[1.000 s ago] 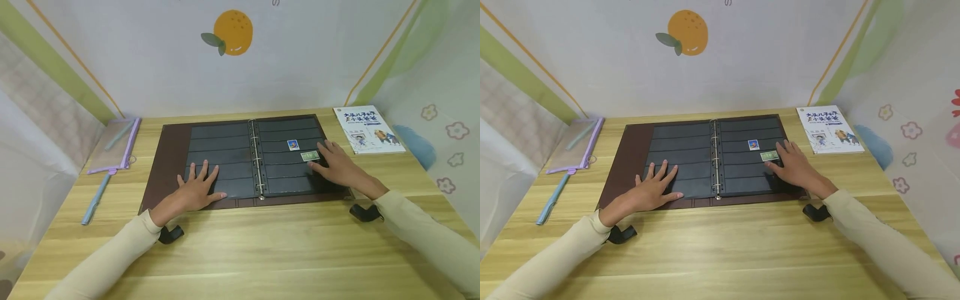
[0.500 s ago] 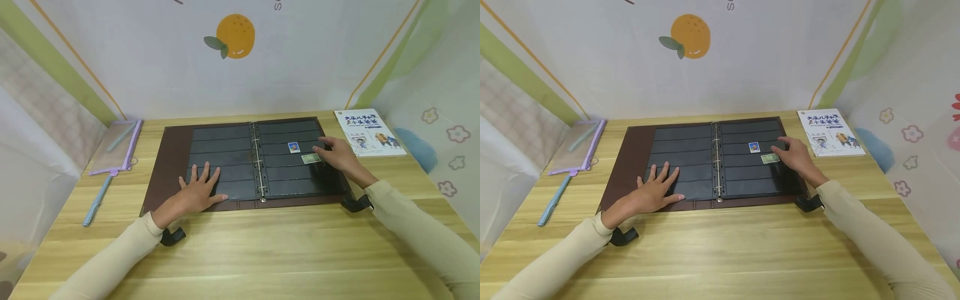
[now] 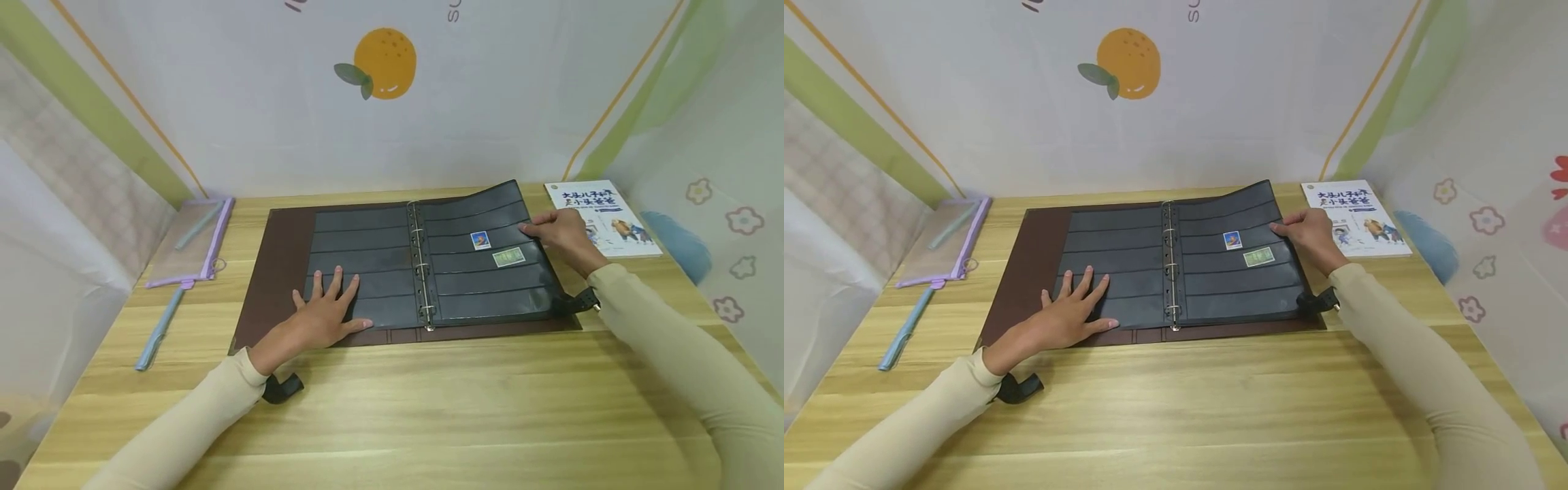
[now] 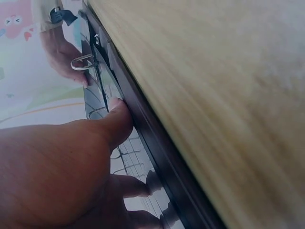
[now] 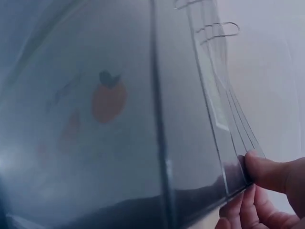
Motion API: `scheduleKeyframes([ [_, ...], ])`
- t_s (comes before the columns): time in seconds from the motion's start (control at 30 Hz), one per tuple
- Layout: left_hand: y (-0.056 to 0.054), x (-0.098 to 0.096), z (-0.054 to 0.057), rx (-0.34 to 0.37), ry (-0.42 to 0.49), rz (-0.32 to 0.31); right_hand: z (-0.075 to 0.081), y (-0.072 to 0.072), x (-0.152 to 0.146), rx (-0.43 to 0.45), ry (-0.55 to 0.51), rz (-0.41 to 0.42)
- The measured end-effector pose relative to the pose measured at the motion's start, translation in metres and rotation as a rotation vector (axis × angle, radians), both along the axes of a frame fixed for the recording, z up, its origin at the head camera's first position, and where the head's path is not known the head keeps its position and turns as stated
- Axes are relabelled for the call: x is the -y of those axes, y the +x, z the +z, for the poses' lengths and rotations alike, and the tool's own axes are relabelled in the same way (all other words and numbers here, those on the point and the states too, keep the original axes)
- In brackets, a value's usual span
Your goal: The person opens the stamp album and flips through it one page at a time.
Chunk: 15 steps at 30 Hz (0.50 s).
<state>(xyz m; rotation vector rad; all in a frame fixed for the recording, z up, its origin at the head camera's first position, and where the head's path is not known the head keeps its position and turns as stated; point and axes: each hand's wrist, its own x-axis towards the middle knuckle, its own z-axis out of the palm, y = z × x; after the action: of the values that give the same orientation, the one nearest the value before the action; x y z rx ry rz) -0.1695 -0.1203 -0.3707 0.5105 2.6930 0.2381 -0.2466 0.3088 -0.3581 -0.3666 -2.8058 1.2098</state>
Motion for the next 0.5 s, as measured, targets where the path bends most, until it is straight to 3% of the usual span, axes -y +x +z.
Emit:
scheduleKeyframes([
  [0.1, 0.0, 0.001, 0.0, -0.003, 0.005, 0.0, 0.0, 0.0, 0.0, -0.057, 0.063, -0.009],
  [0.3, -0.001, 0.002, -0.001, -0.015, 0.008, 0.0, 0.001, 0.006, 0.007, -0.256, 0.262, -0.009],
  [0.43, -0.002, 0.002, -0.003, -0.021, 0.008, -0.002, 0.001, 0.009, 0.01, -0.328, 0.291, -0.001],
  [0.5, -0.001, 0.003, -0.003, -0.02, 0.008, 0.0, 0.001, 0.01, 0.009, -0.323, 0.246, 0.011],
])
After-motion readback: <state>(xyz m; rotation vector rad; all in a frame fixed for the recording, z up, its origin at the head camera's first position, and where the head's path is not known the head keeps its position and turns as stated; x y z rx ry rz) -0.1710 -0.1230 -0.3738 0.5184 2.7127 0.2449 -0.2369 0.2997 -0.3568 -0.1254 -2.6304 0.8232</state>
